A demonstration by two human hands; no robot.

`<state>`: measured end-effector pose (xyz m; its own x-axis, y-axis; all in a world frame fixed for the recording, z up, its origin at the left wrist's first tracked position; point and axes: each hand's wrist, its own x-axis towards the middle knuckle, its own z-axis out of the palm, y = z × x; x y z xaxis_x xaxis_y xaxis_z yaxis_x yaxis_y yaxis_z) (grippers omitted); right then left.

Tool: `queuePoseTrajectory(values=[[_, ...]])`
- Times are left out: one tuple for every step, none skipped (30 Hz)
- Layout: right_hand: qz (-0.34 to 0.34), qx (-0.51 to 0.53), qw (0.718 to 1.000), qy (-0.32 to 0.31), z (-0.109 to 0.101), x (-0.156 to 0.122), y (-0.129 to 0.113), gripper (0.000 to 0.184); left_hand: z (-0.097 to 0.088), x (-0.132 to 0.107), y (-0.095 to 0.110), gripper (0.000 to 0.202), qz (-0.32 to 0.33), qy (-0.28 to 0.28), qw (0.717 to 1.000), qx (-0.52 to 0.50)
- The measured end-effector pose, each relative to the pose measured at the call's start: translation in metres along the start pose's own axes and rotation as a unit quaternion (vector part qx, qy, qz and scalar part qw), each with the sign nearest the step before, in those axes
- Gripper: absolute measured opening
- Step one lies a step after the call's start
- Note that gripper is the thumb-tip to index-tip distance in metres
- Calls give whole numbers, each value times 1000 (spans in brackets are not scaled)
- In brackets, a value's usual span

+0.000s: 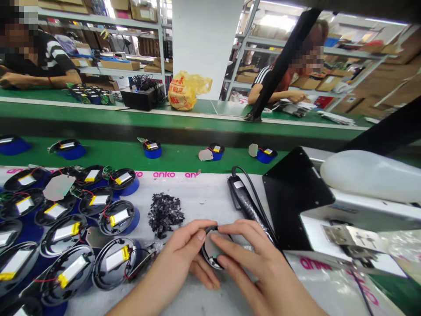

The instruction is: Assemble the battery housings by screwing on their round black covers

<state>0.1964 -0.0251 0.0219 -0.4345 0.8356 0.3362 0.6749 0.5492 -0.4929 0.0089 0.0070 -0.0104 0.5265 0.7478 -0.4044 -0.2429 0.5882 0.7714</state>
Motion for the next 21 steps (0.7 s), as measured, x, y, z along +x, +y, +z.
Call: queuePoseTrajectory(values=[[7, 14, 1000, 7, -1, 0, 0, 31, 1, -1, 1, 67, -1, 4, 1000, 10], [16, 26, 999, 12, -1, 1, 1, 32, 2, -2, 2, 69, -1, 8, 1000, 19], [26, 36, 999, 15, -2, 2, 1, 34, 4, -3, 3, 70, 1, 11, 1000, 25], [38, 43, 998, 15, -2, 3, 1, 36, 4, -3, 3, 71, 2, 13, 1000, 28], [51, 47, 998, 12, -3, 4, 1, 39, 5, -4, 4, 71, 4, 14, 999, 29], [66, 49, 997, 6, -3, 5, 0, 40, 6, -4, 4, 71, 4, 17, 999, 28], [79, 47, 996, 0, -3, 6, -1, 40, 6, -4, 4, 71, 5, 20, 999, 27], [89, 43, 995, -4, -3, 7, -2, 40, 7, -5, 4, 70, 6, 24, 999, 27], [93, 38, 995, -6, -3, 8, -3, 39, 7, -5, 4, 69, 7, 29, 999, 30], [95, 35, 995, -6, -3, 8, -4, 39, 8, -6, 4, 68, 9, 35, 999, 35], [94, 34, 995, -5, -3, 8, -5, 38, 9, -6, 4, 67, 11, 42, 998, 43], [92, 35, 995, -5, -2, 8, -5, 37, 10, -7, 4, 65, 13, 48, 997, 52], [91, 38, 995, -6, -2, 8, -6, 35, 10, -7, 4, 65, 14, 55, 997, 58], [94, 44, 995, -8, -2, 8, -6, 33, 11, -7, 4, 66, 14, 60, 996, 61], [99, 51, 994, -12, -1, 8, -6, 32, 11, -7, 4, 66, 12, 62, 996, 60], [105, 58, 993, -16, -1, 8, -5, 31, 12, -6, 4, 66, 11, 63, 996, 60], [112, 63, 992, -18, 0, 8, -6, 31, 12, -6, 4, 66, 13, 62, 996, 63], [119, 67, 990, -17, -1, 9, -6, 31, 12, -5, 4, 65, 15, 60, 995, 72], [124, 68, 990, -17, -2, 10, -7, 30, 11, -5, 3, 63, 18, 60, 994, 87], [128, 67, 989, -19, -4, 10, -8, 29, 11, -4, 3, 62, 20, 64, 992, 106], [122, 63, 990, -27, -8, 11, -10, 29, 9, -3, 2, 61, 21, 74, 989, 128]])
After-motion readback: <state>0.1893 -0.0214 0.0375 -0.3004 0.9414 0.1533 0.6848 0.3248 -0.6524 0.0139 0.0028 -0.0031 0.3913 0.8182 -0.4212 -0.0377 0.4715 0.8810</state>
